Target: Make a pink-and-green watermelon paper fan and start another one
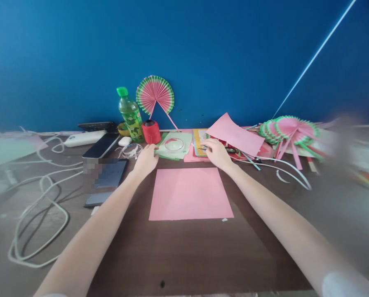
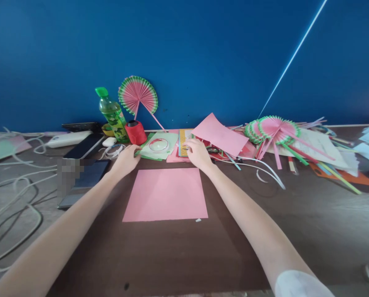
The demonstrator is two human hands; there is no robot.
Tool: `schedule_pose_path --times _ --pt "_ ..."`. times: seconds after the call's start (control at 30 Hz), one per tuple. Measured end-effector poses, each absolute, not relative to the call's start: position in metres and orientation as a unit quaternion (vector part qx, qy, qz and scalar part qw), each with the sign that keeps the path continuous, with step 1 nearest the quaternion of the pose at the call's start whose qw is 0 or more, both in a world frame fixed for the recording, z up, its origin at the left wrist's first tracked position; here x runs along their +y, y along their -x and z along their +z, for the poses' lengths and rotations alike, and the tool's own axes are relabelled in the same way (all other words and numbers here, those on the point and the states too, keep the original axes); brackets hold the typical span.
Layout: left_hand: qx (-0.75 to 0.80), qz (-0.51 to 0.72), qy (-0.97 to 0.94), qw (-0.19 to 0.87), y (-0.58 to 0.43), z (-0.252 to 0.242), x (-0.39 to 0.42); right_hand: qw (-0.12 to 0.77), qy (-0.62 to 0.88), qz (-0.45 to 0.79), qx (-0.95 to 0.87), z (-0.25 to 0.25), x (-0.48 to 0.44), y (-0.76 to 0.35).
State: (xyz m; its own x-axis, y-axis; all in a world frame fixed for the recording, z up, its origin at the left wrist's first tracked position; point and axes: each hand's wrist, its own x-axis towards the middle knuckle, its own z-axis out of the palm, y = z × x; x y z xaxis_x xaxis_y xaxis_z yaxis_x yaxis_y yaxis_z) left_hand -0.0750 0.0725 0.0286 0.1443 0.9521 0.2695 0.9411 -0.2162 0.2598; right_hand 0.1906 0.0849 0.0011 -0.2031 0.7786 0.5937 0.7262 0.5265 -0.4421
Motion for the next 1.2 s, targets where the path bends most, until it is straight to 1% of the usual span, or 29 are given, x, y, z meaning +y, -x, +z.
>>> schedule_pose_path --times 0.17,0.33,0.4,0.67,0.83,1.03,1.2 --pt "0.657 0.179 -0.732 0.002 0.069 0.016 0.078 0.378 0.427 0.060 -0.819 0.009 0.075 -0.173" --pt "0.644 0.149 -0.748 -0.051 0.069 0.015 0.079 0.274 0.418 0.079 -0.862 0.014 0.075 -0.137" --pt "0.632 0.149 -0.757 -0.067 0.070 0.015 0.078 0.251 0.424 0.069 -0.867 0.013 0.081 -0.124" --pt "0.612 0.185 -0.764 -0.084 0.076 0.010 0.075 0.227 0.419 0.049 -0.878 0.008 0.100 -0.113" --pt "0.572 0.240 -0.775 -0.116 0.076 0.010 0.072 0.215 0.400 0.036 -0.890 0.008 0.100 -0.116" --pt "0.485 0.203 -0.847 -0.071 0.072 0.011 0.071 0.195 0.364 0.018 -0.910 0.008 0.103 -0.115" --pt "0.469 0.188 -0.861 -0.064 0.072 0.011 0.070 0.221 0.406 0.010 -0.887 0.010 0.105 -0.109"
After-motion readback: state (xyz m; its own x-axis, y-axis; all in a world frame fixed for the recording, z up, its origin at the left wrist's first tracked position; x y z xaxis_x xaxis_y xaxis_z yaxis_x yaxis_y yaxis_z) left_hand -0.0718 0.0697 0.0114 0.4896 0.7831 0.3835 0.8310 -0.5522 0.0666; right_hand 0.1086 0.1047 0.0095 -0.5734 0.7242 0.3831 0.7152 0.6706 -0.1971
